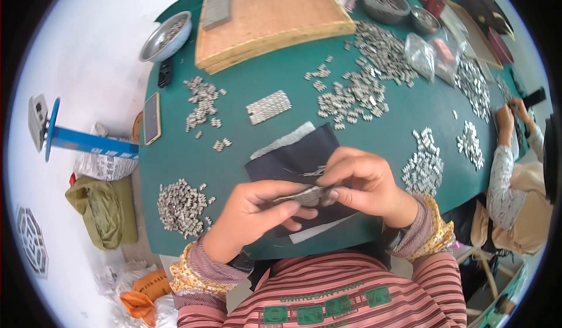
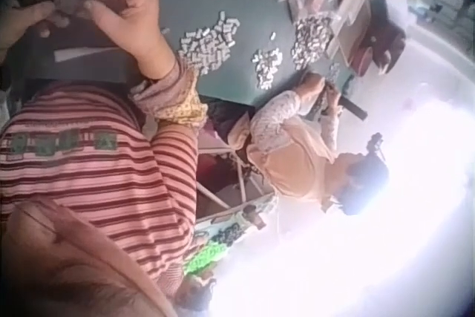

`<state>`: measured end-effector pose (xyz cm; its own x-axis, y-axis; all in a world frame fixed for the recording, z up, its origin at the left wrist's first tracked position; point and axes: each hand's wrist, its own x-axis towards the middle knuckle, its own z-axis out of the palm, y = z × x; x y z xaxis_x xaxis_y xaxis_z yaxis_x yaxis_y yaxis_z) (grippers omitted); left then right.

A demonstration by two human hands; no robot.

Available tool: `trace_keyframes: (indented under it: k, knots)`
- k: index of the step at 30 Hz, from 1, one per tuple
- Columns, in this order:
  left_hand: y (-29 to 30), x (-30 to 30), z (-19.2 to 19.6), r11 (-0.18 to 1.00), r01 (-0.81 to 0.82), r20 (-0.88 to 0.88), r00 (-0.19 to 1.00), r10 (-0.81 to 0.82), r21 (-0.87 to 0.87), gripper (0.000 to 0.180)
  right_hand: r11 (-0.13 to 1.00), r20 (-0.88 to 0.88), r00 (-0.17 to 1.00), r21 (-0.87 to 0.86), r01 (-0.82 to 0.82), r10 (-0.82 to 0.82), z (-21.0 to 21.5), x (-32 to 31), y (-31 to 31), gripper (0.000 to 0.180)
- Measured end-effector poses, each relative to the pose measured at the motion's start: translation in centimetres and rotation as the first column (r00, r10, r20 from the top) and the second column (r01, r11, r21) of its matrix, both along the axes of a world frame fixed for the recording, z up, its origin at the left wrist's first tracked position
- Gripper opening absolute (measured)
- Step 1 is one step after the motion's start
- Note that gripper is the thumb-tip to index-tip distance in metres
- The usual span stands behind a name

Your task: The recorder is manually assembling small metal components into larger units on a cloth pad at a workstation.

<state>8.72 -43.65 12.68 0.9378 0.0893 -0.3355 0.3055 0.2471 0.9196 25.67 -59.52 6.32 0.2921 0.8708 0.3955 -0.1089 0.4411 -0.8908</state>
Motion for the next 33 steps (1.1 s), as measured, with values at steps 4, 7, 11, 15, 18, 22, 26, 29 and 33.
trace_keyframes:
  k: [4,7,11,15,18,22,26,29,33]
  knots:
    - [-0.2,0.2,1.9,0.998,-0.009,-0.076,0.997,0.004,-0.061,0.037,0.993,-0.162,0.98,0.011,-0.117,0.118,0.8,0.8,-0.6,0.028]
    - [0.1,-0.4,1.8,0.997,0.041,0.082,0.996,-0.035,-0.071,0.048,0.988,-0.13,0.98,0.054,-0.147,0.153,0.5,1.3,-0.5,0.03]
    - [0.4,-0.7,1.5,0.977,0.099,0.19,0.98,-0.063,-0.188,0.057,0.981,-0.135,0.975,0.108,-0.161,0.175,0.2,0.9,-0.2,0.029]
    - [-0.1,-1.4,2.5,0.969,0.027,0.123,0.992,0.004,-0.246,0.052,0.976,-0.174,0.964,0.113,-0.186,0.203,0.3,0.8,-0.1,0.025]
    - [1.4,-1.5,3.6,0.938,0.161,-0.036,0.983,-0.18,-0.307,0.081,0.971,-0.208,0.952,0.137,-0.197,0.223,0.0,0.5,0.2,0.023]
    - [2.9,-0.5,1.3,0.85,0.489,0.253,0.863,-0.438,-0.197,0.087,0.955,-0.257,0.928,0.193,-0.224,0.269,0.4,0.5,0.0,0.023]
    - [2.4,-0.9,0.8,0.885,0.441,0.334,0.865,-0.375,-0.151,0.09,0.944,-0.264,0.917,0.221,-0.243,0.298,0.4,0.6,-0.1,0.023]
    - [2.5,0.1,-0.1,0.834,0.519,0.457,0.798,-0.394,-0.187,0.086,0.936,-0.241,0.923,0.259,-0.238,0.301,0.5,0.5,0.0,0.023]
    - [5.3,2.0,0.3,0.398,0.904,0.357,0.427,-0.831,-0.156,0.075,0.927,-0.207,0.935,0.305,-0.217,0.287,0.5,0.3,0.2,0.024]
